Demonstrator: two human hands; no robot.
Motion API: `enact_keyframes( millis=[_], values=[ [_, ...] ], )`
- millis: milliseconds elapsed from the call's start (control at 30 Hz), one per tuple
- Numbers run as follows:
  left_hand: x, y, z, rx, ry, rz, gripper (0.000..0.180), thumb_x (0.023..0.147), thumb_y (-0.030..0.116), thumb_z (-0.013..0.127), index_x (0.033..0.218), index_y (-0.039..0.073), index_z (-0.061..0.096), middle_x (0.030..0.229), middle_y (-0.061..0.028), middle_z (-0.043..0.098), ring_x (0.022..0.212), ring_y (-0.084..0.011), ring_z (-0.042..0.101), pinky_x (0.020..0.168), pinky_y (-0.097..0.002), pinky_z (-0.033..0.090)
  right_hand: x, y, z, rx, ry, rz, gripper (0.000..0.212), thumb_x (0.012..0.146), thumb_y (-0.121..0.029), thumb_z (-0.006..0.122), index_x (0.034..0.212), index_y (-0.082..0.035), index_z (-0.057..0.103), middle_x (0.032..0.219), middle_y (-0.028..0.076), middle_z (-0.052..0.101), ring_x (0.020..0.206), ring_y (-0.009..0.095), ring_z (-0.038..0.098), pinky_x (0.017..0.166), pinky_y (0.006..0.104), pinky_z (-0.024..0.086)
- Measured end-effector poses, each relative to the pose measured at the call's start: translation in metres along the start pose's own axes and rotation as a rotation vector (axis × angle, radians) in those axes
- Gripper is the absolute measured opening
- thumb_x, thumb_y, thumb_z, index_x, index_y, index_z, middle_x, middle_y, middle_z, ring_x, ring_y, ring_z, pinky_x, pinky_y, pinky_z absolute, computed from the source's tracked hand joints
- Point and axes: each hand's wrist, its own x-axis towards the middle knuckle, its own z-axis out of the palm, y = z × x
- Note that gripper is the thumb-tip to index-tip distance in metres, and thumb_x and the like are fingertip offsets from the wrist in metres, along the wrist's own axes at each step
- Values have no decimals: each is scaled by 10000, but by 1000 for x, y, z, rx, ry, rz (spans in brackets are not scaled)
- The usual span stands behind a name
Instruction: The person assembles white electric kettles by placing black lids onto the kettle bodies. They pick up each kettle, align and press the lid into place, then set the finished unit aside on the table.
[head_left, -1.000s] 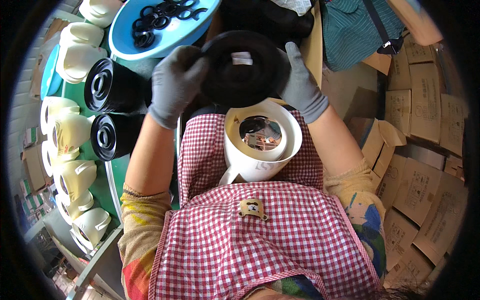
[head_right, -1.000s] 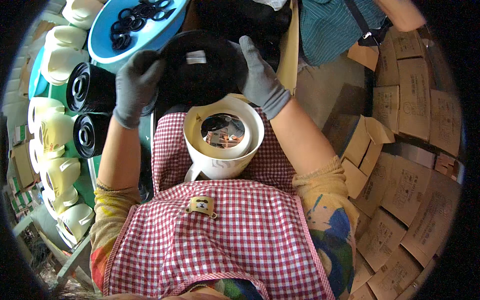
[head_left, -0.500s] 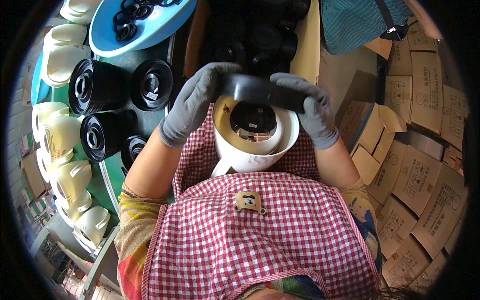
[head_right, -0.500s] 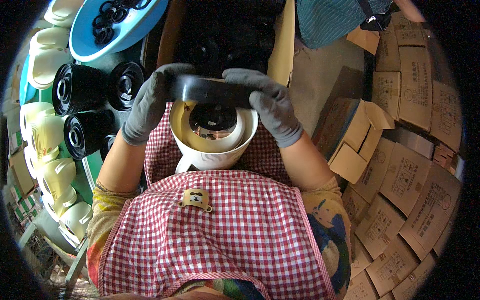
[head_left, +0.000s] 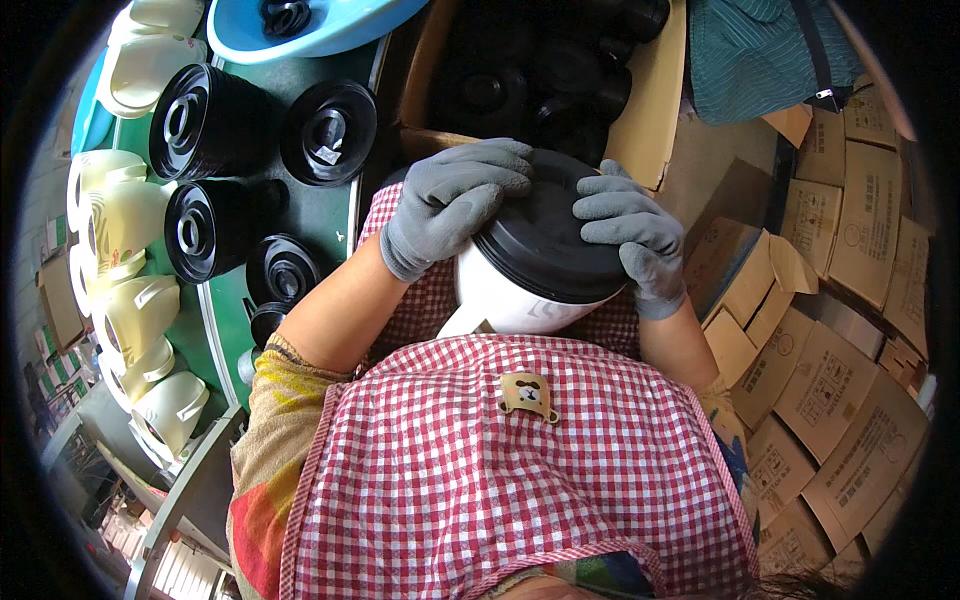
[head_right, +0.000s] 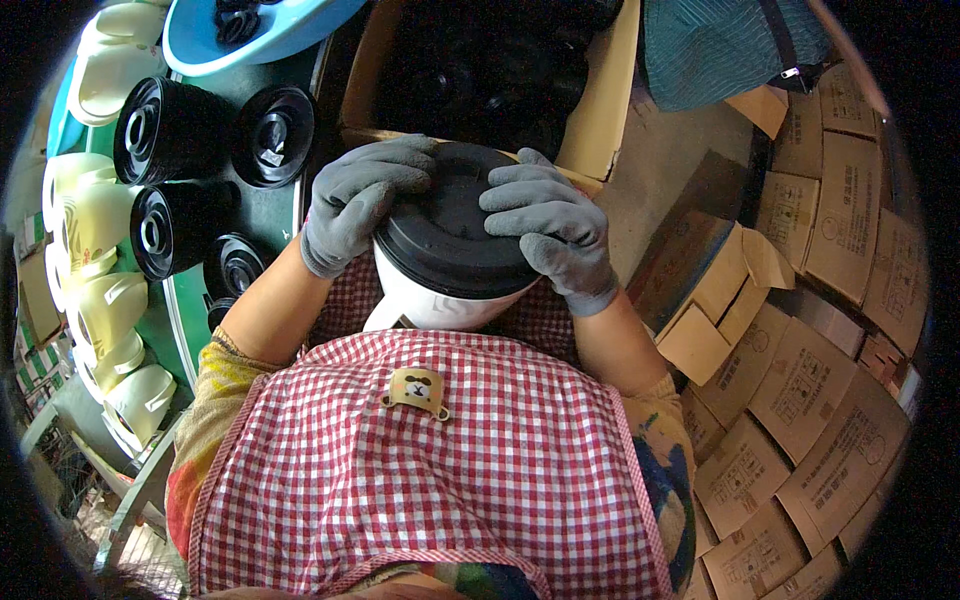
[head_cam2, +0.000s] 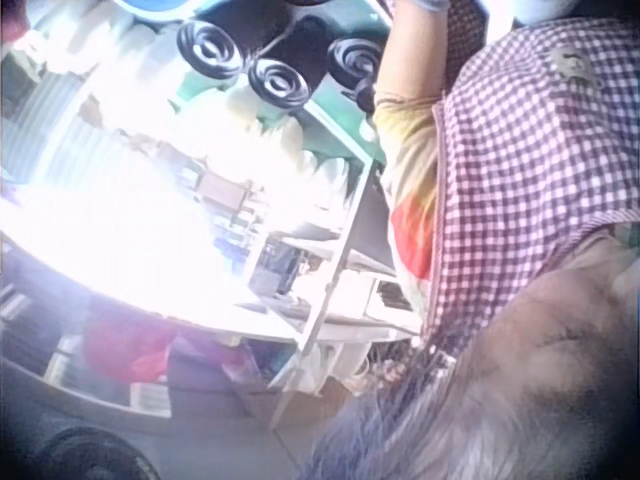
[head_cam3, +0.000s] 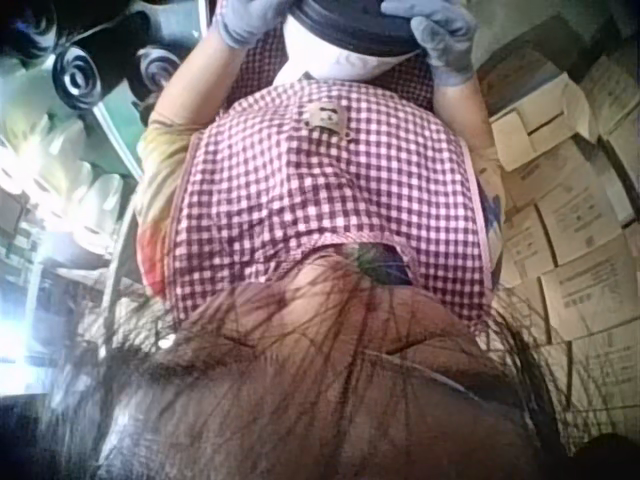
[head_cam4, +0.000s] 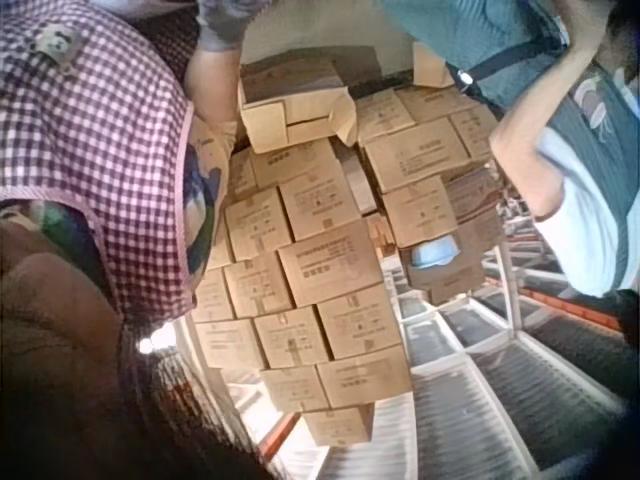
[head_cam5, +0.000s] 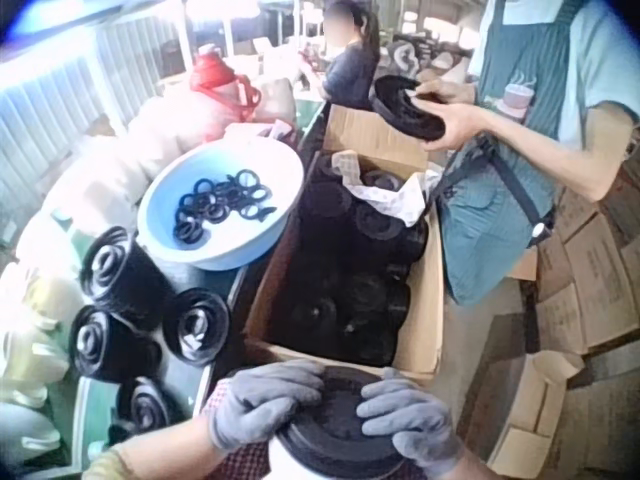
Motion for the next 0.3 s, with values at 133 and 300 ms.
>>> enact_keyframes(
  millis=[133,300],
  values=[
    [-1,3,1,64,-7,-44,280,898,108,492,988,-49,706,1044,-203,690,1102,-372,625,1007,-457,457,1,-1,0,-1,-3,46,294,932,-311,573,881,-77,743,1019,116,717,1121,279,614,1128,479,282],
    [-3,3,0,58,-20,-46,230,869,46,537,993,-43,709,1041,-184,695,1096,-355,627,1038,-448,447,1,-2,-2,-4,-24,79,293,921,-278,550,867,-69,747,1014,114,719,1114,271,617,1132,476,280]
  ],
)
